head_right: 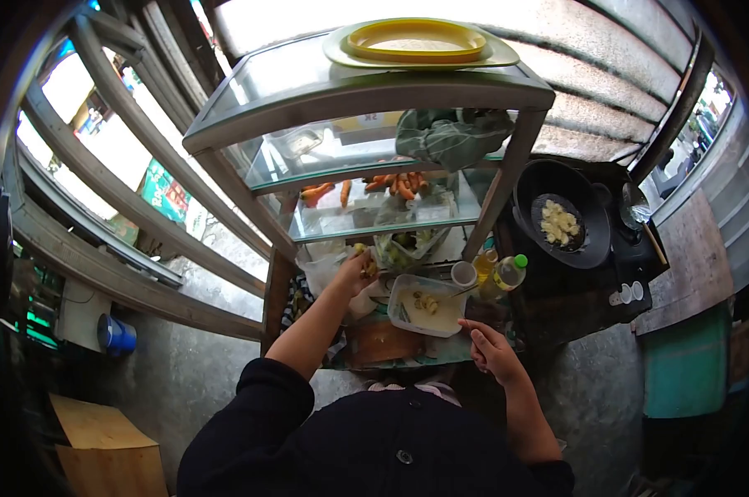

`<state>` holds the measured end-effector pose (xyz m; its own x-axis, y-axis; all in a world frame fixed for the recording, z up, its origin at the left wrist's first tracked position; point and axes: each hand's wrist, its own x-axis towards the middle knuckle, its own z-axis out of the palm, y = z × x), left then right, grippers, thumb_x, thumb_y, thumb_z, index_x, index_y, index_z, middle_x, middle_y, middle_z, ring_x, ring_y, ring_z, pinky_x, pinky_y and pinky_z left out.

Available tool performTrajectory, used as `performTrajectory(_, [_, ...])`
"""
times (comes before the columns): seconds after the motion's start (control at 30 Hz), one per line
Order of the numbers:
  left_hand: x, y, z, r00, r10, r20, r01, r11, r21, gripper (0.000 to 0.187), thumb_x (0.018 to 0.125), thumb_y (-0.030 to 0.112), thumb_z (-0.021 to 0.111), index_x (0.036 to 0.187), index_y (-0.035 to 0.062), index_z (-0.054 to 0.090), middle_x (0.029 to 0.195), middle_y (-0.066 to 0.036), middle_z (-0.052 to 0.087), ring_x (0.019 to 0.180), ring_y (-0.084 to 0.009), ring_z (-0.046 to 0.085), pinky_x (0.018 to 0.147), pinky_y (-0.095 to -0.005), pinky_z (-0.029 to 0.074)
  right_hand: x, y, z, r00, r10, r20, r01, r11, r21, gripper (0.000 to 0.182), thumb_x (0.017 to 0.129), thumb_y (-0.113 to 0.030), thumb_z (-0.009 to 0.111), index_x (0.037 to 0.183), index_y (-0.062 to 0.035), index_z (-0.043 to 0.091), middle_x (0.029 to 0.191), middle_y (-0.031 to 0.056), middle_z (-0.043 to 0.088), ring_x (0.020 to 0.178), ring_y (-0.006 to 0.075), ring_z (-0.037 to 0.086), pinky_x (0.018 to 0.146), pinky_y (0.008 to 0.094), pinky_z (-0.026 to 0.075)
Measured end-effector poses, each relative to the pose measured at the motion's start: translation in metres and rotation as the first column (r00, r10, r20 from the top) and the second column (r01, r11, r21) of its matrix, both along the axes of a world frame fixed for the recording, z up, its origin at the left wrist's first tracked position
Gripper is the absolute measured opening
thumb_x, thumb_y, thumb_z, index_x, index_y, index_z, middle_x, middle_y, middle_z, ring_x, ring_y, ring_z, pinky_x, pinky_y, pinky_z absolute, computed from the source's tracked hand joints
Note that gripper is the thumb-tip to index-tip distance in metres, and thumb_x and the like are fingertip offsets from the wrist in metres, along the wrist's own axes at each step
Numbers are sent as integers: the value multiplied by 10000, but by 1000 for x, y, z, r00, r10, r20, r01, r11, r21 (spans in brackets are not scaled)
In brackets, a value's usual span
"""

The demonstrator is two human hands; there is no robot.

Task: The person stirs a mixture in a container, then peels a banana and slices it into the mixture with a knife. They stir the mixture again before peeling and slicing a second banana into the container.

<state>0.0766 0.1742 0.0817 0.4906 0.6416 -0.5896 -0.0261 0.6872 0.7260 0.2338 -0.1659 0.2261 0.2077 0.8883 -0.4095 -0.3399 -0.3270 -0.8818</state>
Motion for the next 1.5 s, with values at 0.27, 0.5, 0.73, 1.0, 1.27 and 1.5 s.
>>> performTrajectory(0.27, [26, 40, -11, 642, 35, -766, 467, 774, 427, 595, 782, 226, 709, 1300, 73, 458, 1156, -190, 615, 1014, -301, 635, 757, -381, 569, 49, -23, 1, 997, -71, 23, 71, 997, -21, 365, 1015, -273, 426, 1304, -68, 511, 577, -48, 394, 451, 24, 334, 410, 183, 286])
performTrajectory(0.5, [46, 55, -43, 262, -241, -934, 850, 515, 106, 414, 857, 303, 548, 1198, 72, 585, 1074, -173, 662, 943, -347, 651, 798, -447, 516, 86, -26, 8, 998, 20, 58, -16, 997, -72, 357, 1014, -254, 425, 1303, -61, 508, 590, -53, 394, 465, 24, 335, 424, 179, 290])
performTrajectory(0.73, [68, -34, 89, 363, 123, -923, 890, 248, 383, 233, 844, 219, 542, 934, 46, 670, 984, -159, 677, 896, -324, 662, 744, -441, 521, 122, -14, 27, 984, 166, 70, -164, 986, -44, 372, 1009, -234, 441, 1321, -37, 489, 614, -63, 404, 513, 15, 363, 464, 169, 313])
performTrajectory(1.0, [125, -6, -8, 495, 500, -711, 826, -18, 563, 288, 886, 155, 487, 1125, 43, 604, 1122, -182, 628, 1030, -336, 599, 887, -418, 468, 140, 9, 38, 943, 322, 91, -316, 946, -70, 370, 1009, -240, 445, 1327, -56, 491, 637, -71, 414, 545, 14, 378, 490, 168, 327])
performTrajectory(1.27, [156, 2, -29, 349, 409, -843, 869, 195, 455, 393, 903, 157, 461, 1266, 21, 524, 1317, -174, 513, 1206, -351, 482, 1019, -437, 357, 147, 9, 38, 935, 340, 101, -336, 940, -57, 371, 1005, -234, 449, 1326, -53, 491, 647, -75, 416, 555, 16, 380, 503, 175, 325])
performTrajectory(1.5, [127, 2, -15, 450, 400, -798, 867, 19, 498, 376, 860, 188, 504, 1200, 43, 575, 1243, -173, 571, 1137, -334, 541, 974, -420, 405, 145, 6, 26, 948, 309, 73, -305, 951, -58, 355, 1003, -226, 457, 1310, -55, 507, 650, -78, 402, 555, 13, 365, 503, 173, 315])
